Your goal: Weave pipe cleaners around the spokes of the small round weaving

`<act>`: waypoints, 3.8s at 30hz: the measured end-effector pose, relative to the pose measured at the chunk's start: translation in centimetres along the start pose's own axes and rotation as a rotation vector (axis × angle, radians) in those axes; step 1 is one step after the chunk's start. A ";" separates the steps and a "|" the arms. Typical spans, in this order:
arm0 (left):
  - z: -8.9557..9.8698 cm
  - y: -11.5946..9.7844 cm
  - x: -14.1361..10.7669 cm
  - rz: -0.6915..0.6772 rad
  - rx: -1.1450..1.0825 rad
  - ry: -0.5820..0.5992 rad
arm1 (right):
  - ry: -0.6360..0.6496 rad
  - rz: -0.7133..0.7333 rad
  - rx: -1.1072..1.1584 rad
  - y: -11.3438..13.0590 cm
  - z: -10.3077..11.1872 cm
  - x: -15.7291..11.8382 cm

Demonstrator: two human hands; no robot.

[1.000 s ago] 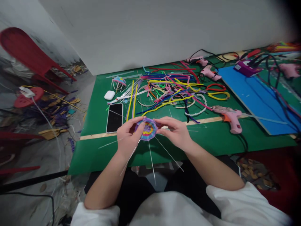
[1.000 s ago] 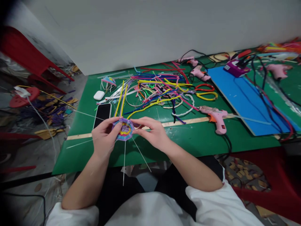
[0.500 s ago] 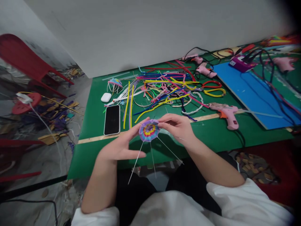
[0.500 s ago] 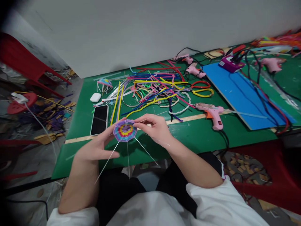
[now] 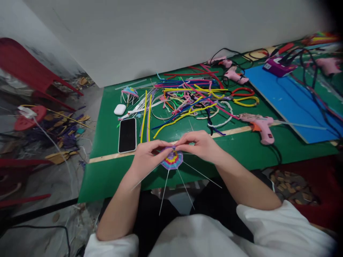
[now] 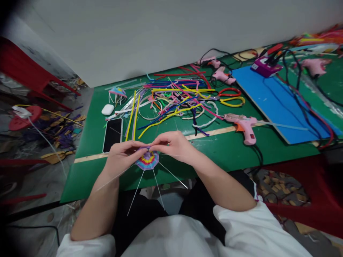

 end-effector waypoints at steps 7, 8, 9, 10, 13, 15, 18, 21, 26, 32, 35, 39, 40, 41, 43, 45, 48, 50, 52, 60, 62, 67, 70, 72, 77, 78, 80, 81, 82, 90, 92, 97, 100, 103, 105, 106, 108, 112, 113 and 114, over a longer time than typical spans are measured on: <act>0.0 1.2 -0.2 0.051 -0.217 -0.007 | 0.163 -0.045 0.346 -0.9 -0.6 0.1; -0.3 1.3 -0.2 0.064 -0.250 0.009 | 0.184 -0.050 0.389 -1.0 -0.8 0.1; -0.5 1.4 -0.2 0.074 -0.276 0.026 | 0.200 -0.054 0.427 -1.3 -1.0 0.1; -0.7 1.4 -0.2 0.080 -0.295 0.040 | 0.213 -0.060 0.460 -1.5 -1.2 0.2; -1.1 1.3 -0.2 0.082 -0.301 0.067 | 0.247 -0.085 0.541 -2.0 -1.9 0.2; -1.1 1.1 -0.2 0.071 -0.274 0.065 | 0.258 -0.089 0.553 -2.1 -2.1 0.3; -0.8 0.8 -0.3 0.042 -0.222 0.032 | 0.216 -0.022 0.434 -1.4 -1.7 0.3; -0.3 0.3 -0.4 -0.015 -0.169 -0.016 | 0.133 0.118 0.201 0.1 -0.8 0.1; 0.1 -0.5 -0.6 -0.067 -0.071 -0.051 | 0.077 0.266 0.008 2.0 -0.3 -0.5; 0.5 -0.8 -0.5 -0.075 -0.050 -0.104 | 0.064 0.268 -0.055 1.9 -0.3 -0.5; 0.4 -0.6 -0.4 -0.053 -0.052 -0.103 | 0.091 0.242 -0.057 1.6 -0.2 -0.4; 0.2 -0.5 -0.3 -0.042 -0.060 -0.080 | 0.096 0.220 -0.032 1.4 0.0 -0.3; 0.1 -0.6 -0.3 -0.049 -0.064 -0.073 | 0.088 0.217 -0.033 1.4 0.0 -0.3; 0.1 -0.7 -0.3 -0.057 -0.068 -0.069 | 0.079 0.213 -0.039 1.4 0.0 -0.3; 0.0 -0.8 -0.3 -0.063 -0.074 -0.062 | 0.064 0.195 -0.055 1.4 0.0 -0.3; 0.0 -0.7 -0.3 -0.051 -0.074 -0.056 | 0.048 0.164 -0.064 1.4 0.0 -0.3; -0.1 -0.1 -0.3 -0.007 -0.098 -0.055 | 0.046 0.130 -0.044 1.2 0.0 -0.2; -0.2 0.4 -0.3 0.029 -0.134 -0.050 | 0.065 0.137 -0.019 1.1 -0.1 -0.2; -0.3 0.9 -0.3 0.064 -0.175 -0.034 | 0.091 0.153 0.006 1.0 -0.2 -0.2; -0.7 1.1 -0.4 0.093 -0.235 0.027 | 0.093 0.040 0.136 0.0 -0.3 -0.2; -0.8 1.0 -0.4 0.089 -0.235 0.040 | 0.069 -0.010 0.145 -0.3 -0.4 -0.2; -0.7 0.5 -0.4 0.049 -0.171 0.016 | 0.029 0.052 -0.133 0.4 -0.3 -0.3; -0.4 0.1 -0.4 0.024 -0.121 -0.043 | 0.040 0.183 -0.323 1.6 -0.6 -0.6; -0.3 0.0 -0.4 0.028 -0.113 -0.072 | 0.024 0.240 -0.395 2.3 -0.6 -0.8; -0.3 0.2 -0.2 0.048 -0.113 -0.088 | 0.036 0.250 -0.433 2.7 -0.7 -1.0; -0.3 0.2 -0.2 0.045 -0.115 -0.083 | 0.052 0.240 -0.419 2.7 -0.6 -1.0; -0.4 0.3 -0.3 0.040 -0.119 -0.070 | 0.106 0.217 -0.366 2.6 -0.5 -1.1; -0.4 0.4 -0.3 0.040 -0.123 -0.063 | 0.143 0.200 -0.326 2.4 -0.4 -1.1; -0.3 0.5 -0.3 0.042 -0.130 -0.058 | 0.188 0.177 -0.278 2.3 -0.5 -1.1; -1.3 1.0 -0.3 0.104 -0.233 0.067 | 0.348 0.002 0.205 -0.4 -1.3 -0.5; -1.5 1.0 -0.3 0.106 -0.258 0.082 | 0.330 -0.018 0.289 -0.9 -1.5 -0.3; -1.4 0.8 -0.2 0.099 -0.274 0.071 | 0.290 -0.054 0.330 -1.2 -1.5 -0.1; -1.4 0.7 -0.3 0.088 -0.246 0.063 | 0.301 -0.052 0.310 -1.1 -1.4 -0.2; -1.2 0.4 -0.4 0.056 -0.204 0.039 | 0.292 -0.001 0.233 -0.6 -1.1 -0.2; -1.1 0.1 -0.4 0.036 -0.170 0.018 | 0.272 0.057 0.149 0.1 -0.9 -0.3; -0.9 0.0 -0.4 0.028 -0.148 0.005 | 0.257 0.088 0.104 0.4 -0.7 -0.4; -0.7 -0.3 -0.4 0.010 -0.102 -0.023 | 0.220 0.141 0.028 1.1 -0.4 -0.5; -0.4 -0.6 -0.4 -0.009 -0.080 -0.041 | 0.186 0.179 -0.021 1.5 -0.2 -0.7; -0.4 -0.5 -0.4 -0.004 -0.097 -0.033 | 0.191 0.175 -0.006 1.4 -0.2 -0.6; -0.5 -0.3 -0.4 0.006 -0.118 -0.018 | 0.204 0.170 0.020 1.2 -0.2 -0.6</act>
Point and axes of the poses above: each hand's wrist, its own x-axis towards the middle knuckle, its own z-axis out of the back of the hand, y = z × x, the point moved 8 cm from there along x, towards the middle knuckle, and after that the axes turned 5 degrees about y, right-handed, at the moved point
